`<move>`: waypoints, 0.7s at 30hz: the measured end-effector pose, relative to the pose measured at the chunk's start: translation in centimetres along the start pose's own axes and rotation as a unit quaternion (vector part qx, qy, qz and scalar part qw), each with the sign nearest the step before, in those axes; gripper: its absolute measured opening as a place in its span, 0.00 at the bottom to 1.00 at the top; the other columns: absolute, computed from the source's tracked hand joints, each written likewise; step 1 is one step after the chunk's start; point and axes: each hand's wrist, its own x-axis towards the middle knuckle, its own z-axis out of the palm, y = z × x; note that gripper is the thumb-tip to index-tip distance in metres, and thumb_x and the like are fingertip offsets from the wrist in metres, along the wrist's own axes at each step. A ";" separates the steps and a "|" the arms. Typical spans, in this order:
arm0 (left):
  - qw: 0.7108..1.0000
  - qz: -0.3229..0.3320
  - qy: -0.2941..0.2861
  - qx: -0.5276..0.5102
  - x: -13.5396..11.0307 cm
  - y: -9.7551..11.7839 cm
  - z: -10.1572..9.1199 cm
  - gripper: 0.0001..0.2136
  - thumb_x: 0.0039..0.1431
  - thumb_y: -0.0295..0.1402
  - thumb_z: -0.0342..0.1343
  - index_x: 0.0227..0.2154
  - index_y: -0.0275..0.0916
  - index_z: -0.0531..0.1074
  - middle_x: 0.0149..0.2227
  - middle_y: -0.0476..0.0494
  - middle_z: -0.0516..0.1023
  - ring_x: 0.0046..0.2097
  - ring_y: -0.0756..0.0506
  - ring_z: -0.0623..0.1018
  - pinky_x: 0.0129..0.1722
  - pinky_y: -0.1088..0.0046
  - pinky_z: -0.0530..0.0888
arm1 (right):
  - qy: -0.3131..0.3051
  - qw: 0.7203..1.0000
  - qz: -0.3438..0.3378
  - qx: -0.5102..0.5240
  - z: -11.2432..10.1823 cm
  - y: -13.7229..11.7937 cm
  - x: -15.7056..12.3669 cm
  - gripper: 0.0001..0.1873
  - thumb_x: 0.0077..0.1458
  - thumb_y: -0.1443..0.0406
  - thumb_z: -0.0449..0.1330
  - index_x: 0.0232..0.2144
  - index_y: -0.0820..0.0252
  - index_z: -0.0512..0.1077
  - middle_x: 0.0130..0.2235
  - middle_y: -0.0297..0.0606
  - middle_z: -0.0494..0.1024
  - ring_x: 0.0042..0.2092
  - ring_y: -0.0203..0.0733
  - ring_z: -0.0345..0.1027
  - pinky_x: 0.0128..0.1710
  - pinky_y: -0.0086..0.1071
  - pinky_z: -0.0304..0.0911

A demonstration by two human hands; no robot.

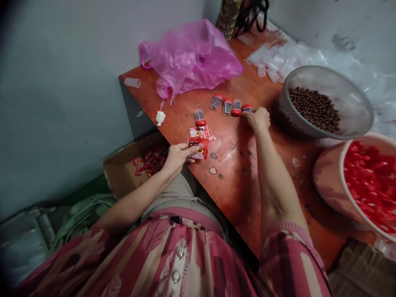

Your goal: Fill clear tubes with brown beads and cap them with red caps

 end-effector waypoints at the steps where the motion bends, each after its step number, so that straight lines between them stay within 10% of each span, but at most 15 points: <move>1: 1.000 0.009 0.003 0.003 0.1 0.0 -0.1 0.14 0.38 0.39 0.70 0.19 0.32 0.75 0.20 0.46 0.76 0.19 0.53 0.74 0.17 0.81 0.68 | 0.027 0.999 0.013 0.024 -0.2 -0.4 -0.9 0.17 0.42 0.70 0.66 0.14 0.56 0.61 0.23 0.37 0.70 0.39 0.42 0.67 0.44 0.39 0.56; 5: 1.000 0.011 0.013 -0.017 0.4 0.1 -0.5 0.16 0.38 0.39 0.71 0.18 0.32 0.73 0.20 0.47 0.76 0.19 0.53 0.73 0.16 0.81 0.68 | 0.063 0.988 0.020 0.140 -0.2 -3.0 -7.6 0.06 0.50 0.64 0.62 0.29 0.58 0.68 0.29 0.36 0.73 0.31 0.36 0.66 0.39 0.35 0.60; 10: 1.000 0.013 -0.008 -0.023 0.1 -0.1 -0.3 0.15 0.39 0.39 0.71 0.22 0.32 0.75 0.22 0.47 0.77 0.21 0.53 0.75 0.18 0.80 0.71 | -0.164 0.945 0.067 0.276 2.4 -6.4 -16.0 0.11 0.43 0.59 0.67 0.29 0.58 0.72 0.28 0.32 0.76 0.28 0.36 0.69 0.33 0.33 0.67; 21: 0.998 -0.023 -0.019 -0.062 -1.8 0.2 -2.2 0.10 0.48 0.34 0.67 0.27 0.30 0.77 0.26 0.42 0.80 0.27 0.51 0.78 0.29 0.78 0.77 | -0.131 0.959 0.100 0.228 5.9 -6.0 -15.3 0.12 0.41 0.60 0.68 0.26 0.59 0.70 0.23 0.30 0.73 0.22 0.32 0.62 0.21 0.27 0.59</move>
